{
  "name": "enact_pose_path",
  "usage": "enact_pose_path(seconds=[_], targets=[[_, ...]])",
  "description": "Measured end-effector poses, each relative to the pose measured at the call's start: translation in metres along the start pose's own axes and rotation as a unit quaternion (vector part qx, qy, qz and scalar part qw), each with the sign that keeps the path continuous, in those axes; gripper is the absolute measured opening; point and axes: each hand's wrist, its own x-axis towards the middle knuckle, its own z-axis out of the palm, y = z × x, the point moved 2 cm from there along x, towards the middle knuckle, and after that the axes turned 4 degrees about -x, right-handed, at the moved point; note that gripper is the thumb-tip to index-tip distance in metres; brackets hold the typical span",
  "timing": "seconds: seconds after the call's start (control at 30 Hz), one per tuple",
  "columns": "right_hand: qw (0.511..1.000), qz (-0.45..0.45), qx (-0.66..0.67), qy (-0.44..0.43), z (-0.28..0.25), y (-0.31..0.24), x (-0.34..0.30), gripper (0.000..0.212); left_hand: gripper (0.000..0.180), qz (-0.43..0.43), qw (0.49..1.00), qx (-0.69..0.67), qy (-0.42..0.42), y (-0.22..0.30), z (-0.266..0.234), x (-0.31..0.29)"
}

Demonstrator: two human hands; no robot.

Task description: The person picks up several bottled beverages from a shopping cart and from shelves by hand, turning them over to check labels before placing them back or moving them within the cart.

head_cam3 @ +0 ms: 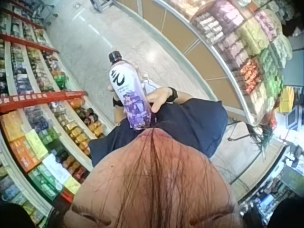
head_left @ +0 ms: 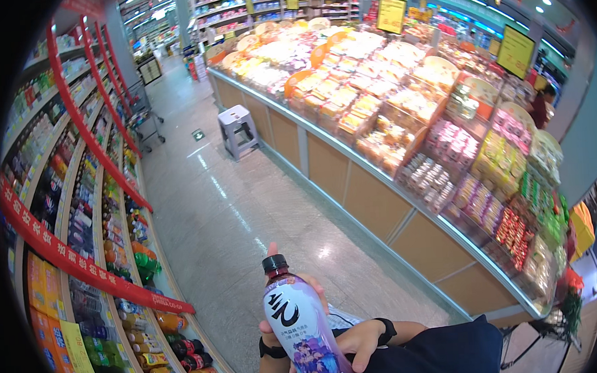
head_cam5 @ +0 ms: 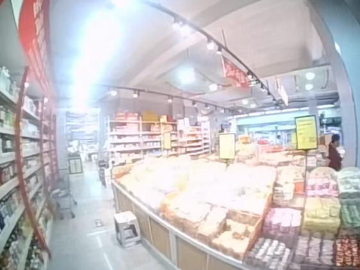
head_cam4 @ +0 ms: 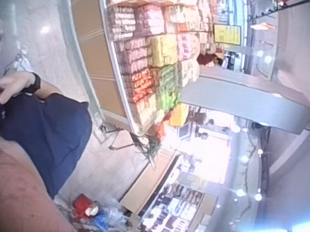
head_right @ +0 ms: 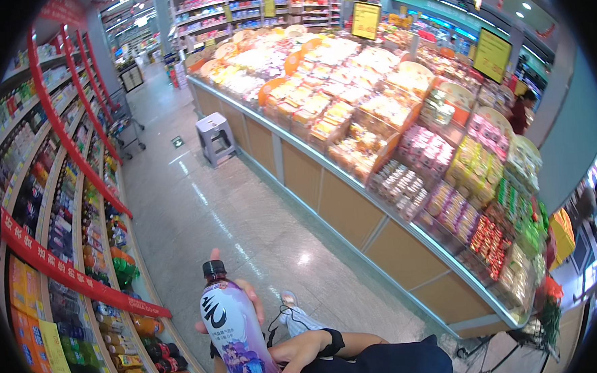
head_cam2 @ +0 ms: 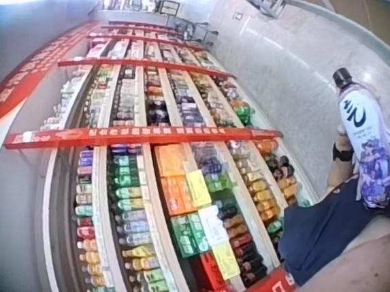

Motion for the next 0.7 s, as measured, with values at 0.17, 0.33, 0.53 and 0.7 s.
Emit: enact_pose_path(seconds=[0.17,0.33,0.53,0.7], targets=[[0.989,0.069,0.123,-0.052,-0.062,0.019,0.028,0.078,0.111,0.053,0.998,0.019,0.03,0.042,-0.047,0.015],[0.981,0.085,0.155,-0.083,-0.128,0.002,0.058,0.086,0.113,0.09,0.991,0.077,0.069,0.09,-0.087,0.041],[0.983,0.041,0.006,-0.181,-0.215,-0.023,0.088,0.086,0.112,0.138,0.989,0.051,-0.005,0.142,-0.1,0.115],[0.971,0.12,0.079,-0.192,-0.271,-0.042,0.114,0.067,0.103,0.174,0.978,0.1,0.055,0.164,-0.139,0.14]])
